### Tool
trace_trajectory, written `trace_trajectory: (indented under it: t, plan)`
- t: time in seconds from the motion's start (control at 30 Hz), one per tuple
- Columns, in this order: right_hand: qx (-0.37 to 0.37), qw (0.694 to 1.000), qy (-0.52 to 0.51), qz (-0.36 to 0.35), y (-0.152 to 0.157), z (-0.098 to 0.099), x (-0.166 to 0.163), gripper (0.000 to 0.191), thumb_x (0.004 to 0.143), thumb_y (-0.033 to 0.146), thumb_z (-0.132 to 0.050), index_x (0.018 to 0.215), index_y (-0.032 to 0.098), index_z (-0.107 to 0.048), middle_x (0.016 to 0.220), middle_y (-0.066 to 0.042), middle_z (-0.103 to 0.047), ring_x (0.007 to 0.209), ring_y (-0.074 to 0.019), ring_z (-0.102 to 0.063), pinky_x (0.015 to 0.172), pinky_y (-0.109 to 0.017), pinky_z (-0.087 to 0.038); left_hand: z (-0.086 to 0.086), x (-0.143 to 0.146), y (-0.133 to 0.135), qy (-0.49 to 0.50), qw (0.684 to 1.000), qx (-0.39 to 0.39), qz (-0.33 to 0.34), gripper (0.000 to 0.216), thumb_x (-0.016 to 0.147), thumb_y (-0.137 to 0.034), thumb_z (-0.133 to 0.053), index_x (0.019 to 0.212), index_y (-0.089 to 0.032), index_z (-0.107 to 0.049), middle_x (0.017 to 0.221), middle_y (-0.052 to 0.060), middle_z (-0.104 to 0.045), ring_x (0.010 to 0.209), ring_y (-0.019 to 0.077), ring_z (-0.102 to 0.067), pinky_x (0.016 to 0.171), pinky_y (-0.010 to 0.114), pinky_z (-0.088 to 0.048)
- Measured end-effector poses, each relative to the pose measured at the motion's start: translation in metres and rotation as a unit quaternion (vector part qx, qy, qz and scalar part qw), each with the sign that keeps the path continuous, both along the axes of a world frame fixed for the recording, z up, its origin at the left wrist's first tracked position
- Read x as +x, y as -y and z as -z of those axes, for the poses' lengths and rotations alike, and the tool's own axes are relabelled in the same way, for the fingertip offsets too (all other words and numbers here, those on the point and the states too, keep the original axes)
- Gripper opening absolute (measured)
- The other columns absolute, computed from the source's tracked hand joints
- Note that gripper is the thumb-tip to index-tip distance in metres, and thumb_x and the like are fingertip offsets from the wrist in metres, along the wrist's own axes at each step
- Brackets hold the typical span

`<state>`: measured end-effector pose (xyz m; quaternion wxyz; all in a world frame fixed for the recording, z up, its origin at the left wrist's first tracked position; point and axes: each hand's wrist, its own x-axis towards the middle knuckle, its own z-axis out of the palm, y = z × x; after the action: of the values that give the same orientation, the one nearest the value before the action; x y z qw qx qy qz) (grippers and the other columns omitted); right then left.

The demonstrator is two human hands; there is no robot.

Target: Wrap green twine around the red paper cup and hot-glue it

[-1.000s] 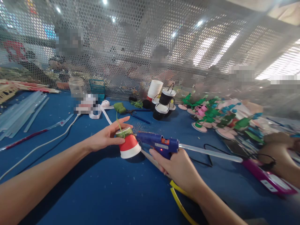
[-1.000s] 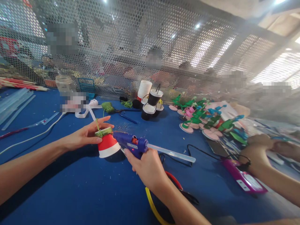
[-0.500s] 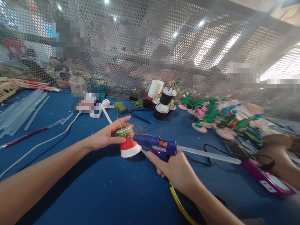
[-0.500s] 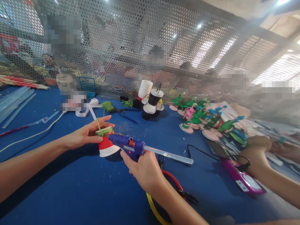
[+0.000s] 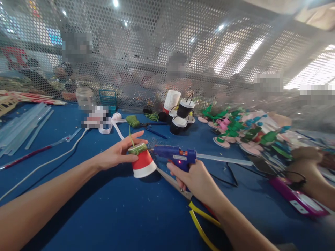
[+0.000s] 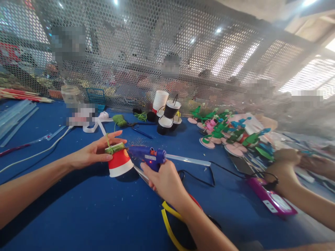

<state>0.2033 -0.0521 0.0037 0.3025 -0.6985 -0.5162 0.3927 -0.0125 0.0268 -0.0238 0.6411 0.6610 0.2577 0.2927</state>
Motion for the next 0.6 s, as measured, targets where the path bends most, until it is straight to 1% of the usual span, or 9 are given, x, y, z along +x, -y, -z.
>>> trace_trajectory:
  t: [0.2, 0.4, 0.6]
  plan:
    - [0.008, 1.0, -0.004, -0.004, -0.0016, 0.0023, 0.0009, 0.022, 0.071, 0.026, -0.057, 0.052, 0.018, -0.049, 0.03, 0.007, -0.042, 0.029, -0.0066, -0.039, 0.035, -0.019, -0.034, -0.0007, 0.0001, 0.0003, -0.004, 1.0, 0.003, 0.001, 0.071, 0.074, -0.019, -0.061, 0.134, -0.031, -0.026, 0.137, 0.008, -0.037, 0.123, 0.028, -0.038, 0.101, 0.046, -0.027]
    - [0.026, 1.0, -0.002, -0.014, 0.0018, 0.0048, 0.0024, 0.024, 0.069, 0.031, -0.057, 0.051, 0.018, -0.048, 0.031, 0.007, -0.041, 0.03, -0.007, -0.039, 0.036, -0.02, -0.036, -0.0012, -0.0007, 0.0012, -0.005, 1.0, 0.008, 0.002, 0.07, 0.074, -0.019, -0.062, 0.133, -0.031, -0.027, 0.138, 0.007, -0.035, 0.125, 0.0279, -0.035, 0.101, 0.044, -0.028]
    - [0.029, 0.999, -0.01, -0.04, 0.0074, 0.0039, 0.0027, 0.024, 0.07, 0.036, -0.056, 0.056, 0.018, -0.05, 0.033, 0.007, -0.043, 0.031, -0.007, -0.039, 0.035, -0.02, -0.035, -0.0024, -0.0004, 0.0016, -0.008, 1.0, 0.012, 0.0, 0.069, 0.074, -0.018, -0.061, 0.133, -0.031, -0.028, 0.137, 0.007, -0.037, 0.123, 0.0267, -0.038, 0.1, 0.043, -0.029]
